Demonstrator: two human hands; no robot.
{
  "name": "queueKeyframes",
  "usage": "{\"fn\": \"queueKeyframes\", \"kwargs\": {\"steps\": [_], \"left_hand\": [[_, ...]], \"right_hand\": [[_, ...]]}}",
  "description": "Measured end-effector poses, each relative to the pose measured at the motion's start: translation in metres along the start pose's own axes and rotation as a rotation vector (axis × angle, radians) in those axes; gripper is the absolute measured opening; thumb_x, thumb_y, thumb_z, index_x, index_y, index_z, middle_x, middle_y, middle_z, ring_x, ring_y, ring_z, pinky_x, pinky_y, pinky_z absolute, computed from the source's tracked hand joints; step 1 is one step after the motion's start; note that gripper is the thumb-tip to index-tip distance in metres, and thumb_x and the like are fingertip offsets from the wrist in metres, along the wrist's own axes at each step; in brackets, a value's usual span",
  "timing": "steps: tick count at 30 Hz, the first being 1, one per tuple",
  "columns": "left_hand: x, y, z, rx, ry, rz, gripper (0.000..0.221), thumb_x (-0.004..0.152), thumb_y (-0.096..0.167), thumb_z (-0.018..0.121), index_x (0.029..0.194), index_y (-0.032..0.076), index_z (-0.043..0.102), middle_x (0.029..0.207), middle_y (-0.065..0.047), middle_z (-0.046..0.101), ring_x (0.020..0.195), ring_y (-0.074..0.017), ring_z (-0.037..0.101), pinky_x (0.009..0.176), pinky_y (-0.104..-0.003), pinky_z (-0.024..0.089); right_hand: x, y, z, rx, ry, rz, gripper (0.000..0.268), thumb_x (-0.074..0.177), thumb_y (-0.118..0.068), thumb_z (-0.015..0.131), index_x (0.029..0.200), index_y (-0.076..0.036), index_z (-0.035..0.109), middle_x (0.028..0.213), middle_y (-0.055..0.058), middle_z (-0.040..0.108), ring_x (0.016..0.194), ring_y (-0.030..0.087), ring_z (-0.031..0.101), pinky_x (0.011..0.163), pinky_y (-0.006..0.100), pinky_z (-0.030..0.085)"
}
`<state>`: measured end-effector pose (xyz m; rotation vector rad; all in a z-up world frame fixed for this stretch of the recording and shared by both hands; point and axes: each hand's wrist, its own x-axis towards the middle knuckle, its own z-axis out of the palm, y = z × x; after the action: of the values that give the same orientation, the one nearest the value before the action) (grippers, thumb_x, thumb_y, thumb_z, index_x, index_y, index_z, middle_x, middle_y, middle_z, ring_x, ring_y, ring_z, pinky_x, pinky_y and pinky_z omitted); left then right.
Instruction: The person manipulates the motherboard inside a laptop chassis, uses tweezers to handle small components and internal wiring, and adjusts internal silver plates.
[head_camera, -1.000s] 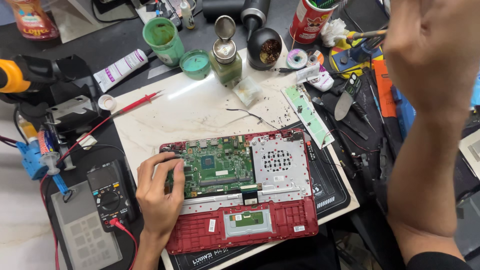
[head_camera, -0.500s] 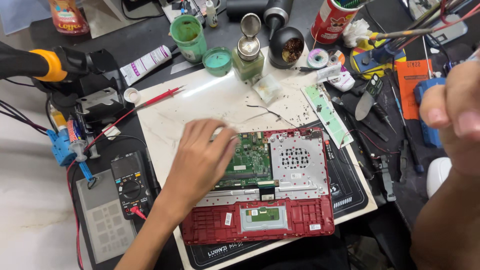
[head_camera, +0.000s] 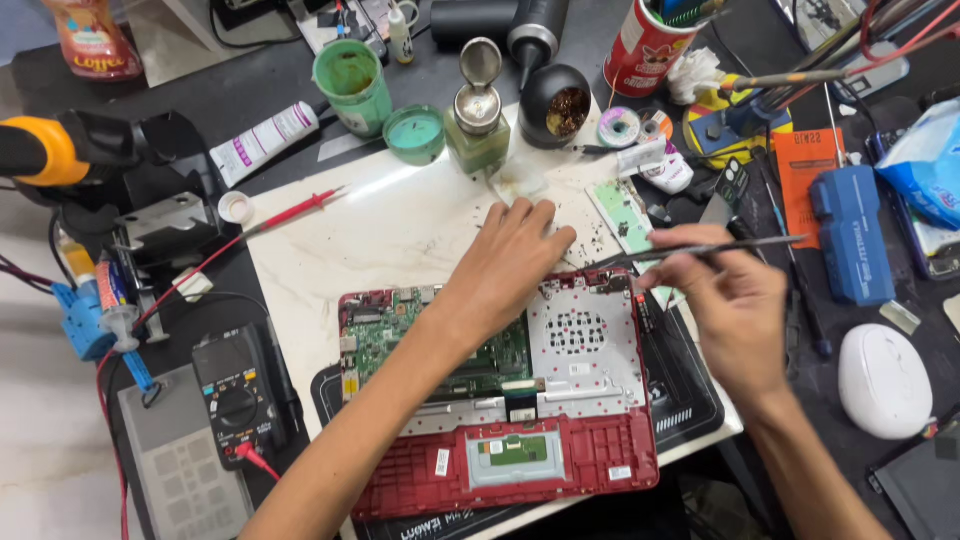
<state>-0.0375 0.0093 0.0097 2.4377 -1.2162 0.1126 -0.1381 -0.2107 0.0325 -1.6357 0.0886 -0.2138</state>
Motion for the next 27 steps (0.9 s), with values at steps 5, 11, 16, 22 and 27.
{"fn": "queueKeyframes", "kwargs": {"steps": [5,11,16,22,27], "left_hand": [[0.003,0.001,-0.005,-0.027,0.011,0.002,0.035,0.076,-0.006,0.062,0.11,0.002,0.062,0.118,-0.019,0.059,0.117,-0.0357,0.054,0.097,-0.047,0.043],[-0.003,0.014,-0.018,0.008,-0.003,-0.058,0.043,0.071,-0.008,0.059,0.112,0.001,0.056,0.121,-0.023,0.057,0.113,-0.0368,0.054,0.096,-0.048,0.043],[-0.003,0.015,-0.02,0.083,-0.016,-0.06,0.039,0.077,-0.004,0.058,0.116,0.001,0.058,0.125,-0.026,0.056,0.119,-0.0393,0.053,0.1,-0.051,0.042],[-0.028,0.017,-0.038,0.146,0.11,-0.164,0.038,0.086,0.017,0.066,0.118,-0.001,0.057,0.124,-0.028,0.055,0.119,-0.0426,0.052,0.1,-0.054,0.04],[-0.048,0.024,-0.045,-0.132,-0.182,-0.292,0.057,0.088,0.035,0.075,0.123,-0.004,0.052,0.112,-0.023,0.058,0.104,-0.0388,0.056,0.091,-0.049,0.046]], "right_hand": [[-0.007,0.036,0.004,0.07,0.061,0.102,0.023,0.105,-0.003,0.057,0.125,0.007,0.062,0.111,0.014,0.07,0.092,0.018,0.071,0.086,0.031,0.059],[-0.009,0.035,-0.009,0.114,0.142,-0.034,0.02,0.109,-0.005,0.057,0.126,0.005,0.056,0.116,0.015,0.069,0.098,0.02,0.072,0.092,0.033,0.061],[-0.014,0.035,-0.002,0.123,0.188,-0.004,0.02,0.109,-0.005,0.055,0.126,0.005,0.055,0.117,0.017,0.07,0.107,0.021,0.07,0.098,0.035,0.059],[-0.052,0.025,-0.015,0.062,0.108,0.065,0.023,0.113,-0.01,0.046,0.108,0.005,0.063,0.102,0.015,0.07,0.095,0.02,0.07,0.091,0.033,0.058],[-0.067,0.017,-0.022,-0.092,-0.069,0.134,0.028,0.107,-0.01,0.05,0.092,0.005,0.069,0.109,0.014,0.069,0.096,0.018,0.067,0.093,0.029,0.052]]}}
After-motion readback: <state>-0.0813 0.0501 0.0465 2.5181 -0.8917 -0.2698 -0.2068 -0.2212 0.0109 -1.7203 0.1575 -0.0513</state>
